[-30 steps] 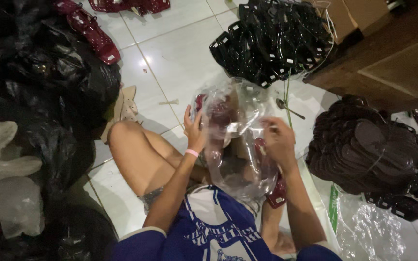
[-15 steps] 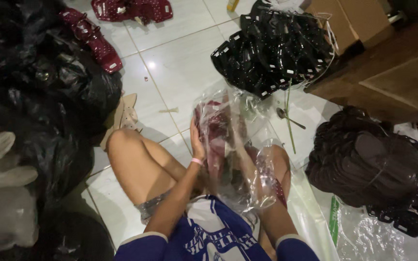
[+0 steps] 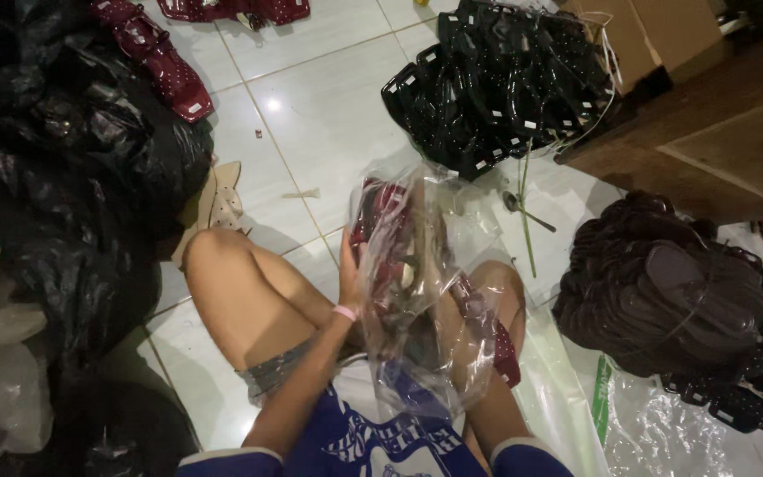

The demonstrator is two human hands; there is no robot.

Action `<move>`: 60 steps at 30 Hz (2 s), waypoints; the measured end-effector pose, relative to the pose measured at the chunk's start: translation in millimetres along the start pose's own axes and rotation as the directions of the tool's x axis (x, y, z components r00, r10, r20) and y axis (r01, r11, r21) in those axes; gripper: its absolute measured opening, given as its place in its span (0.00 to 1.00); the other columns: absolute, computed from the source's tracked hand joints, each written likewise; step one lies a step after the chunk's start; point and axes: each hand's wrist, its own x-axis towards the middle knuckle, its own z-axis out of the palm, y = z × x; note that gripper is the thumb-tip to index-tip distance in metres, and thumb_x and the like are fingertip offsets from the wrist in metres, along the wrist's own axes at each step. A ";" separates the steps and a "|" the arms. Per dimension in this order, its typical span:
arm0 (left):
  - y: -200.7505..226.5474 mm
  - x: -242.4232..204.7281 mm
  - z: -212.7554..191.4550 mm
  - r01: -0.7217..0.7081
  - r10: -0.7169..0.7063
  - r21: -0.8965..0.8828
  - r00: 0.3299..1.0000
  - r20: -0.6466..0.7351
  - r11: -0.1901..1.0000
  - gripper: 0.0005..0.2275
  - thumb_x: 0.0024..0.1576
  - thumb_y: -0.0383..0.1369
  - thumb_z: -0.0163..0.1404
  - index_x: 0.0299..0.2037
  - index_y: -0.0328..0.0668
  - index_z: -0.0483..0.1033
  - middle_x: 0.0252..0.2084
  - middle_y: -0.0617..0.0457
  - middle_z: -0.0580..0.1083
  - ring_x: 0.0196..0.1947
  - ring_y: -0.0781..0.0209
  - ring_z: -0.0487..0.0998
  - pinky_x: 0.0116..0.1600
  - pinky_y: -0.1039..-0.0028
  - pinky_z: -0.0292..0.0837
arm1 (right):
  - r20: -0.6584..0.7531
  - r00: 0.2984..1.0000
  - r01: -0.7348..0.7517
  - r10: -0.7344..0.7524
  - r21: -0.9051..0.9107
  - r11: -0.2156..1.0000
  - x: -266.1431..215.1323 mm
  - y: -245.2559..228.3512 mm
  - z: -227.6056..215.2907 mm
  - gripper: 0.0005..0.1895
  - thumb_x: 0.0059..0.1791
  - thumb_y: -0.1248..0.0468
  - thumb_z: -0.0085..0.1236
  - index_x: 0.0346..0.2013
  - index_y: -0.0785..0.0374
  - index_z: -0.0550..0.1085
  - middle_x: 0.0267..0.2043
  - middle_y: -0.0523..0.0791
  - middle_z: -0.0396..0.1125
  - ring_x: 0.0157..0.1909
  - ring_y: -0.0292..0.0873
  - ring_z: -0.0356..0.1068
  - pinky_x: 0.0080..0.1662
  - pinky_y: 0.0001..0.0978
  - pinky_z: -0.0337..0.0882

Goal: The person sits on the floor and packs pairs of red high-heeled shoes into clear plastic bags. They place a cardboard insert between the shoes before sealing them inside the bags.

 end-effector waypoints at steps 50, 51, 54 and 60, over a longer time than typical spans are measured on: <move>75.5 31.8 0.4 0.131 0.047 -0.658 0.968 0.245 0.741 0.23 0.73 0.43 0.36 0.71 0.34 0.62 0.59 0.41 0.72 0.54 0.54 0.78 0.58 0.64 0.76 | -0.252 0.677 -0.517 0.692 0.506 0.690 -194.9 110.7 -200.6 0.37 0.41 0.54 0.61 0.62 0.68 0.69 0.50 0.53 0.73 0.49 0.55 0.72 0.52 0.48 0.71; 68.8 31.9 -3.0 0.087 0.071 -0.577 0.967 0.246 0.812 0.24 0.73 0.43 0.33 0.72 0.35 0.60 0.63 0.44 0.70 0.58 0.56 0.76 0.62 0.67 0.74 | -0.305 0.585 -0.473 0.751 0.624 0.622 -206.6 117.7 -201.4 0.38 0.39 0.53 0.60 0.61 0.69 0.69 0.48 0.53 0.74 0.47 0.56 0.73 0.51 0.51 0.72; 49.5 38.2 -4.9 -0.004 0.123 -0.457 0.965 0.232 0.889 0.24 0.71 0.44 0.31 0.72 0.38 0.58 0.68 0.51 0.68 0.65 0.62 0.74 0.68 0.72 0.72 | -0.223 0.906 -0.081 0.358 0.742 0.666 -228.8 107.6 -204.4 0.42 0.38 0.54 0.65 0.62 0.72 0.67 0.54 0.57 0.71 0.52 0.59 0.72 0.55 0.52 0.73; 38.8 48.3 6.6 0.190 -0.027 -0.655 0.968 0.251 0.732 0.22 0.70 0.42 0.38 0.67 0.32 0.65 0.56 0.45 0.75 0.50 0.58 0.81 0.54 0.68 0.81 | 0.139 0.990 -0.080 -0.016 0.655 0.751 -224.3 -74.5 -206.7 0.54 0.49 0.46 0.64 0.79 0.69 0.50 0.60 0.72 0.61 0.58 0.70 0.68 0.56 0.63 0.71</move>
